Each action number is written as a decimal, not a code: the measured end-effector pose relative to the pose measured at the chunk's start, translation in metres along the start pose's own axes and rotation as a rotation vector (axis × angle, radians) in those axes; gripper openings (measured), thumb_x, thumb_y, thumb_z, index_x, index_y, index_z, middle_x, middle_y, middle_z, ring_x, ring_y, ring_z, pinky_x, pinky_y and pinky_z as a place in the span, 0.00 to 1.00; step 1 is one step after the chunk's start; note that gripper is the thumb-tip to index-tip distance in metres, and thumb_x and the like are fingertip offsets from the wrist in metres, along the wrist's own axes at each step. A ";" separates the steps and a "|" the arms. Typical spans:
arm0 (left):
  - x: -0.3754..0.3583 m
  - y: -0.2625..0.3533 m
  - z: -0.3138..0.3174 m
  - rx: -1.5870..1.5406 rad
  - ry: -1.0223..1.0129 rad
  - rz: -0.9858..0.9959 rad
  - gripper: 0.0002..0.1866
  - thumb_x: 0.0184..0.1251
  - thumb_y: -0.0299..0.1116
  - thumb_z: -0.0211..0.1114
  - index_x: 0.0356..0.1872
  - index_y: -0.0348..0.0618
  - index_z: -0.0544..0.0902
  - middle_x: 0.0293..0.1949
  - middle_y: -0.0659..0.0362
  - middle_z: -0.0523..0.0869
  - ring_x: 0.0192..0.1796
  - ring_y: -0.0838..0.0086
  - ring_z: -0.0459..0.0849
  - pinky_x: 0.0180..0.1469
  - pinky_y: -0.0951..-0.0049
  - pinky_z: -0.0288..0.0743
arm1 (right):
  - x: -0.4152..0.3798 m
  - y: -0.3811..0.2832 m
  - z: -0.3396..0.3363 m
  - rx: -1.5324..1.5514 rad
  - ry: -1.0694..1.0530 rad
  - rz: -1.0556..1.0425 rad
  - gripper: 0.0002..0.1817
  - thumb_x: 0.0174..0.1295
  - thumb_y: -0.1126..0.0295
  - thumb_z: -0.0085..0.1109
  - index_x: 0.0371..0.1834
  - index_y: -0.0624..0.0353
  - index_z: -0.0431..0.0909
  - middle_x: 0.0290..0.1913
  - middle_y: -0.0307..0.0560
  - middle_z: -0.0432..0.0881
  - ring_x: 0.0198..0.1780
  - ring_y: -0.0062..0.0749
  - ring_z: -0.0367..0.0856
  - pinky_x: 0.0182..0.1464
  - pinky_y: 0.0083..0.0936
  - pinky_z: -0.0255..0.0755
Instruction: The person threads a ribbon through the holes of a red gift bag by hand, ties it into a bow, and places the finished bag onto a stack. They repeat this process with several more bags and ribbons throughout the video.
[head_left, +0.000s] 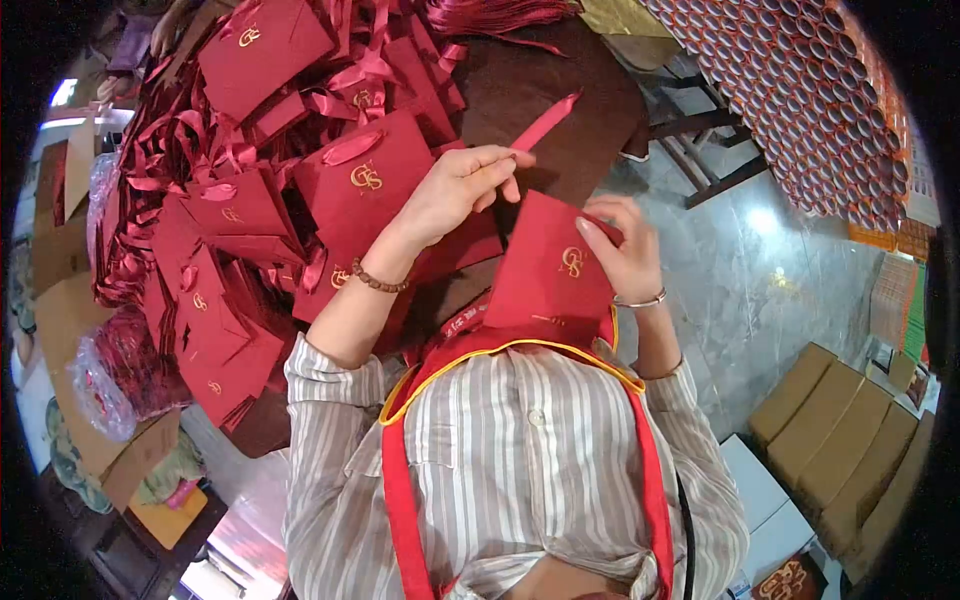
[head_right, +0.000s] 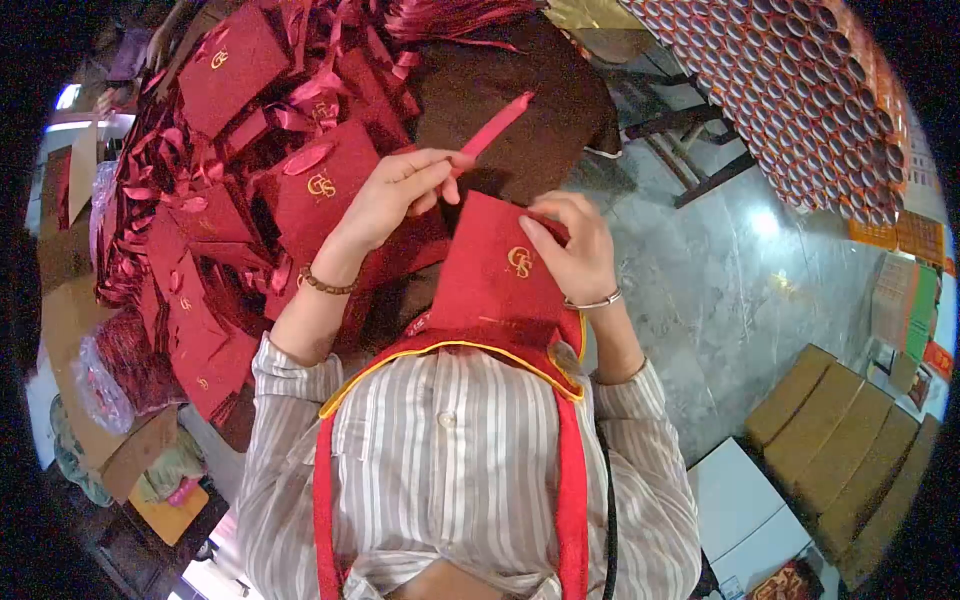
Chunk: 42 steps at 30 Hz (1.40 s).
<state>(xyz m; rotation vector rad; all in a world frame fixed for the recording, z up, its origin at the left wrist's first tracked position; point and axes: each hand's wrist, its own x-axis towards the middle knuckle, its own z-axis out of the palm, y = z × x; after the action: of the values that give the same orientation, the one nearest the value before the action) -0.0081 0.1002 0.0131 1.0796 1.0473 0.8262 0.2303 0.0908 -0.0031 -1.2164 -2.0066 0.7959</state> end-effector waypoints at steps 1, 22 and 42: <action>-0.001 0.003 0.001 -0.026 0.018 -0.005 0.14 0.68 0.35 0.52 0.46 0.36 0.77 0.27 0.64 0.79 0.21 0.88 0.65 0.23 0.88 0.59 | -0.002 0.003 0.000 -0.119 0.109 -0.104 0.09 0.50 0.70 0.64 0.31 0.62 0.76 0.33 0.48 0.78 0.35 0.34 0.77 0.39 0.24 0.70; -0.046 -0.010 0.044 0.482 0.282 0.176 0.08 0.64 0.29 0.55 0.32 0.35 0.79 0.23 0.62 0.78 0.27 0.83 0.75 0.30 0.82 0.68 | 0.002 -0.005 -0.006 -0.160 -0.079 0.160 0.17 0.49 0.59 0.66 0.24 0.61 0.73 0.19 0.46 0.71 0.21 0.34 0.71 0.24 0.28 0.63; -0.065 -0.027 0.071 0.383 0.375 0.208 0.07 0.62 0.24 0.56 0.39 0.34 0.79 0.33 0.57 0.83 0.36 0.78 0.79 0.40 0.79 0.71 | 0.025 -0.009 -0.044 0.705 -0.613 0.423 0.11 0.66 0.70 0.46 0.47 0.63 0.70 0.36 0.36 0.77 0.38 0.14 0.74 0.40 0.12 0.68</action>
<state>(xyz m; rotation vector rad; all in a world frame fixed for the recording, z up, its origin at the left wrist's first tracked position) 0.0406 0.0123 0.0124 1.4070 1.4675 1.0479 0.2515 0.1173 0.0356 -1.0333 -1.6236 2.0770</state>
